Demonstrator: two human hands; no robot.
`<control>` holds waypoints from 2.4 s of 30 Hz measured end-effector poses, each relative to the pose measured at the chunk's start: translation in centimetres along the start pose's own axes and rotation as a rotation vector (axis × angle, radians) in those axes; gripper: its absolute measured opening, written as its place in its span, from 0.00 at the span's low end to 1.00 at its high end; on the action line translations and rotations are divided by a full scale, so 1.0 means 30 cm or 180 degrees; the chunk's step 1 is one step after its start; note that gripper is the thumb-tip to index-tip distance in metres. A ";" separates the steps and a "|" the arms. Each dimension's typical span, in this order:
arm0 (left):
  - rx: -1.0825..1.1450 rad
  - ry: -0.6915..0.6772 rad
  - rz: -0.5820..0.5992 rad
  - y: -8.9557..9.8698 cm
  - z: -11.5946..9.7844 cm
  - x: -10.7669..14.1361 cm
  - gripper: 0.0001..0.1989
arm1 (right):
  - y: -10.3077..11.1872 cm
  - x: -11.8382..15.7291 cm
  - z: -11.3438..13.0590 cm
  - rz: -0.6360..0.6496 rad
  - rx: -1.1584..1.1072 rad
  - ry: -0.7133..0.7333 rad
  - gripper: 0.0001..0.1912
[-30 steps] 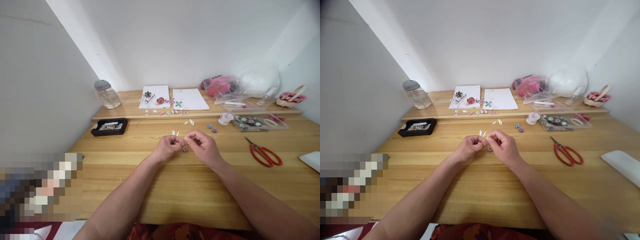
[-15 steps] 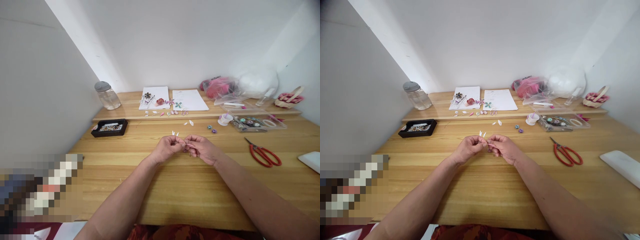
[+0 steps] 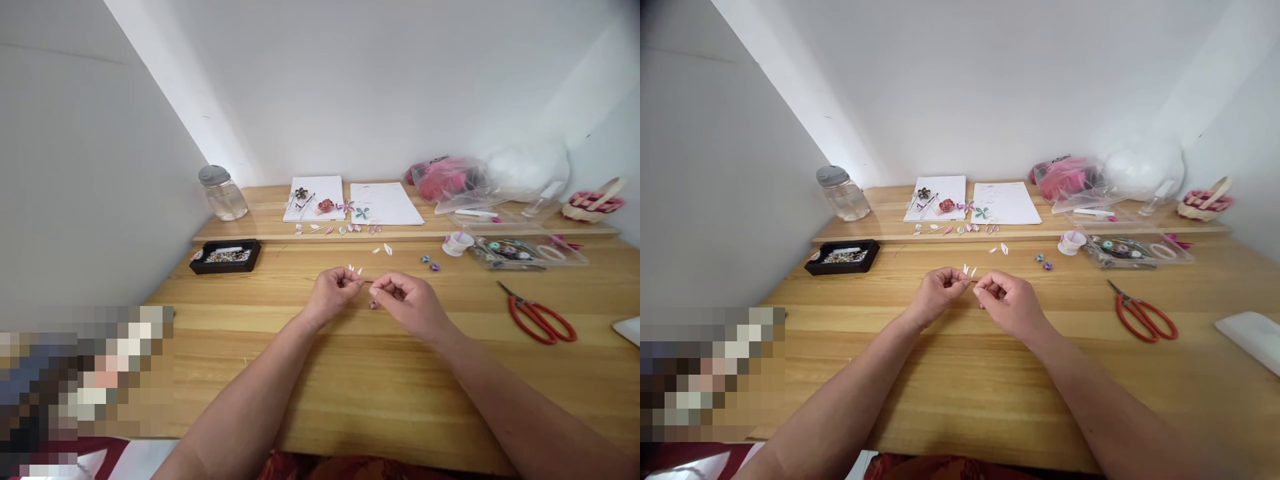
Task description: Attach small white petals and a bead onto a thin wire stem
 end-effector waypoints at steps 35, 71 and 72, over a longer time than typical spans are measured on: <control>-0.0135 -0.0024 0.0728 -0.056 -0.028 0.034 0.10 | 0.034 -0.027 -0.003 -0.0069 -0.0069 0.0230 0.10; 0.0378 0.0300 0.0980 -0.064 -0.030 0.046 0.13 | 0.033 -0.053 -0.064 -0.0136 -0.0641 -0.0272 0.15; 0.0428 0.0337 0.0919 -0.060 -0.026 0.043 0.15 | 0.024 -0.052 -0.074 -0.0100 -0.0732 -0.0411 0.16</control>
Point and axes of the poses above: each hand's wrist, its own x-axis away from the middle knuckle, its own y-axis out of the back of the hand, z = x × y, the point moved 7 cm from there along -x, towards the middle knuckle, and after that the axes turned 3 degrees about -z, right-handed, at the moved point
